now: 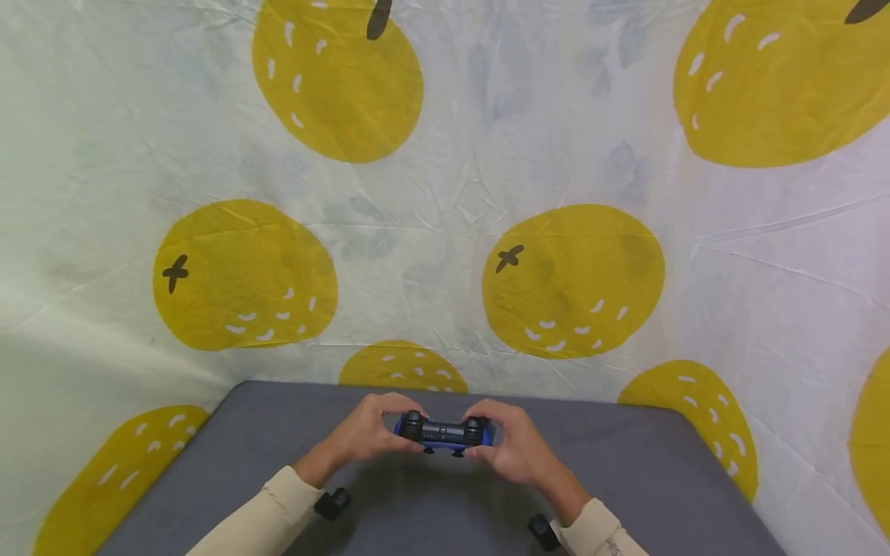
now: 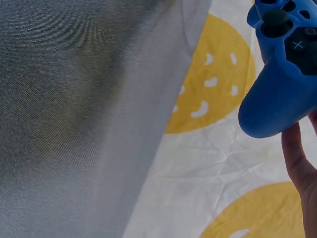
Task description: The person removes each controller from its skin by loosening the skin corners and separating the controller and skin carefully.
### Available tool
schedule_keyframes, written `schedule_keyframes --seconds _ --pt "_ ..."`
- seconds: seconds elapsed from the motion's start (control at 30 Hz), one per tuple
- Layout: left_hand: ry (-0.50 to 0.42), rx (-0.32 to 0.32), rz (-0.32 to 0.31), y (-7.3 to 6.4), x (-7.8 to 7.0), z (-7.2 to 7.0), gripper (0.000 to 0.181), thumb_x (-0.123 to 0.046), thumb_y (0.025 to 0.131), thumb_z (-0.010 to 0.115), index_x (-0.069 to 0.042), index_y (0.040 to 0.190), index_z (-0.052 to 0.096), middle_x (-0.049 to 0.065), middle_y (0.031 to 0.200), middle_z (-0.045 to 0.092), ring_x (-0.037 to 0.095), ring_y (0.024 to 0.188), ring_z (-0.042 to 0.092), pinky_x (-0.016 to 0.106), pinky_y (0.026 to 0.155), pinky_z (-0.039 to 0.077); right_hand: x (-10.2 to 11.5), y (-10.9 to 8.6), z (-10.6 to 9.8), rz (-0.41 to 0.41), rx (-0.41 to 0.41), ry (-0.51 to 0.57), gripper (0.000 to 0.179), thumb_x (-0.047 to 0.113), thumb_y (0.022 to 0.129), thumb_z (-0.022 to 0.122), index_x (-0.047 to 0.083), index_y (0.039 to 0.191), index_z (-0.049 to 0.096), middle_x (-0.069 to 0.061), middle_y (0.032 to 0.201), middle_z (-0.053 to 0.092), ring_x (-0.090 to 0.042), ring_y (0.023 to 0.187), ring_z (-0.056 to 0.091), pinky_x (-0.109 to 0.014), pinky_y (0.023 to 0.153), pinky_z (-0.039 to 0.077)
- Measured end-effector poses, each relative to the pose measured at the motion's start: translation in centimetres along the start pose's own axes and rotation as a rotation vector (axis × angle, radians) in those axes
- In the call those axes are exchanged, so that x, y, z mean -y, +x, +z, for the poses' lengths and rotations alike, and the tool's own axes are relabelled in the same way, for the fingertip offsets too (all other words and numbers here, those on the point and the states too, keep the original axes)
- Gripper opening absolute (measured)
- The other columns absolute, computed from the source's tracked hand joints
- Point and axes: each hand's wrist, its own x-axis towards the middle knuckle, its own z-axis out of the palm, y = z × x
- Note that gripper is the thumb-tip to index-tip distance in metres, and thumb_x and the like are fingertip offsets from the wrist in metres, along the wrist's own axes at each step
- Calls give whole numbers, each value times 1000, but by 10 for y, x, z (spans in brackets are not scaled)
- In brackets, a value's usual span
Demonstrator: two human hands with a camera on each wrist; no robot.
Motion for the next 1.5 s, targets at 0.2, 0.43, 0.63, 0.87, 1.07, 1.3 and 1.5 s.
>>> schedule_keyframes --seconds 0.2,0.43,0.63,0.87,1.07,1.3,1.5 --pt "-1 -8 22 -4 -7 -2 35 -33 78 93 -33 109 79 -15 112 77 7 106 66 46 97 57 7 0 -7 31 41 24 48 2 71 93 17 111 72 5 108 75 -6 95 66 -37 87 58" --pt "-32 -4 17 -5 -14 -4 33 -36 79 92 -33 109 79 -15 112 77 7 105 66 34 93 56 11 1 -13 4 58 50 41 12 77 92 18 111 72 4 105 75 -5 90 66 -33 84 59" --pt "-89 10 -40 -4 -18 -6 33 -34 78 93 -34 108 80 -16 112 77 8 103 66 40 90 58 14 3 -18 40 89 63 37 17 81 90 19 113 72 8 103 74 -4 93 68 -35 86 61" --pt "-136 32 -88 -3 -20 -9 33 -35 79 92 -32 111 80 -12 111 77 9 98 65 32 86 58 15 5 -21 74 109 64 34 20 85 87 21 115 72 3 108 75 -9 96 70 -37 85 60" --pt "-152 38 -113 -2 -21 -12 36 -35 79 92 -31 113 79 -11 109 77 10 97 66 31 85 58 15 8 -23 76 125 73 32 21 87 86 16 115 72 1 107 75 -11 96 71 -39 86 61" --pt "-155 54 -141 0 -21 -14 38 -35 79 92 -30 115 79 -11 109 78 11 96 67 29 84 58 15 12 -26 107 158 76 31 23 89 85 13 115 72 -1 109 75 -12 100 70 -39 89 61" --pt "-147 66 -153 -1 -21 -16 38 -36 80 91 -31 115 79 -10 110 78 9 95 70 31 85 58 16 14 -27 121 182 96 30 22 89 84 14 115 72 -3 111 75 -9 102 68 -40 91 60"
